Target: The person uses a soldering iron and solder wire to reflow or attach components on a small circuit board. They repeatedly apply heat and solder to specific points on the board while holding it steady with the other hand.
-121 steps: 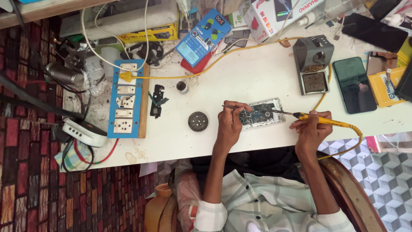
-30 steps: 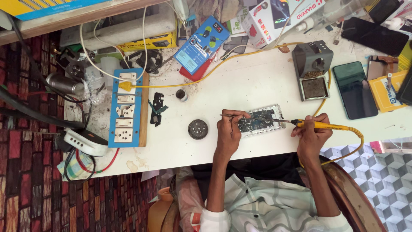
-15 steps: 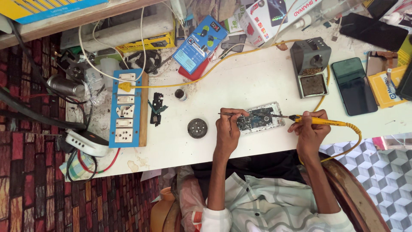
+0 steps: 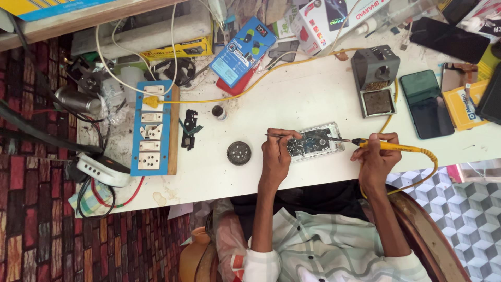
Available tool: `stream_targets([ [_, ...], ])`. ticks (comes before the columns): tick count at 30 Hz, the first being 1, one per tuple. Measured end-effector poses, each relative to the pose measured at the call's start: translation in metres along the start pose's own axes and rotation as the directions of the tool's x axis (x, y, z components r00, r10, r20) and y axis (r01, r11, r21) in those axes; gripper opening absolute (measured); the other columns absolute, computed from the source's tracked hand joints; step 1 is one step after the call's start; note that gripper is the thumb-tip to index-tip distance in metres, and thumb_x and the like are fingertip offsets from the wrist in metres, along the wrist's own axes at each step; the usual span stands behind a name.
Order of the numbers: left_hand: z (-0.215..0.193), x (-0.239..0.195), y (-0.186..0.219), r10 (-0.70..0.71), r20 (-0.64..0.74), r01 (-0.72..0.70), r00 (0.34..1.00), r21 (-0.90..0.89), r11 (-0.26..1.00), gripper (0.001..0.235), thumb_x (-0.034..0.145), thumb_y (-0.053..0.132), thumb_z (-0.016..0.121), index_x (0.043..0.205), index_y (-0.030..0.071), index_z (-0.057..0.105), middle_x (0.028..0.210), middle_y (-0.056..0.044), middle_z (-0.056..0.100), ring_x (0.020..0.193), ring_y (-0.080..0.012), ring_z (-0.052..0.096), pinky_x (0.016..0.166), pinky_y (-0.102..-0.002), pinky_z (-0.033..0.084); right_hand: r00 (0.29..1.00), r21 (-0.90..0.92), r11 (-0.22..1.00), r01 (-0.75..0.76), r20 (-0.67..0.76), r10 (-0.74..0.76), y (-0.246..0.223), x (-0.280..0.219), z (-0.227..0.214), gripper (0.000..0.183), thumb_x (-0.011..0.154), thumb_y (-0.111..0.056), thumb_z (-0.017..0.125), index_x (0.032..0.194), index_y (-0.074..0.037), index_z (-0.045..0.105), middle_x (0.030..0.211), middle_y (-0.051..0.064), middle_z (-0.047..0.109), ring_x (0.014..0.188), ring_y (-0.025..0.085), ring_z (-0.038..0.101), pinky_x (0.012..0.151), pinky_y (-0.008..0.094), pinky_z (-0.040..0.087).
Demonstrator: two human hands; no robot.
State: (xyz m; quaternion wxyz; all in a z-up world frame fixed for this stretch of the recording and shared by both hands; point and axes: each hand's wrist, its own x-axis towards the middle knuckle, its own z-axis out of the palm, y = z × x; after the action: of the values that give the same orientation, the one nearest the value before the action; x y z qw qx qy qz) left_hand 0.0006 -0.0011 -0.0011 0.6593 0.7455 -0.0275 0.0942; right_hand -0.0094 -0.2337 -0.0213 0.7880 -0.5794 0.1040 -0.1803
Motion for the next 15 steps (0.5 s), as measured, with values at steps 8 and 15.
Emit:
stream_targets([
  [8,-0.0002,-0.0015,0.0041,0.08,-0.011,-0.08,0.997,-0.022,0.997,0.007,0.11,-0.001,0.041,0.107,0.001,0.047,0.098,-0.01,0.077,0.05,-0.006,0.048,0.056,-0.023,0.049,0.998,0.024,0.998,0.063,0.028,-0.064,0.0056,-0.0005,-0.0053,0.025,0.113,-0.012,0.06,0.096,-0.007,0.042,0.069,0.003,0.049,0.049,0.013,0.051,0.047,0.027,0.042],
  [15,-0.0019,-0.0026,0.0071,0.132,-0.041,-0.131,0.99,0.008,0.991,0.006,0.108,0.0,0.042,0.106,0.002,0.047,0.097,-0.008,0.078,0.051,-0.0072,0.051,0.061,-0.024,0.053,0.999,0.06,0.997,0.045,0.002,-0.045,0.0038,-0.0002,-0.0029,0.024,0.114,-0.012,0.054,0.095,-0.008,0.04,0.066,0.003,0.047,0.046,0.012,0.047,0.045,0.027,0.042],
])
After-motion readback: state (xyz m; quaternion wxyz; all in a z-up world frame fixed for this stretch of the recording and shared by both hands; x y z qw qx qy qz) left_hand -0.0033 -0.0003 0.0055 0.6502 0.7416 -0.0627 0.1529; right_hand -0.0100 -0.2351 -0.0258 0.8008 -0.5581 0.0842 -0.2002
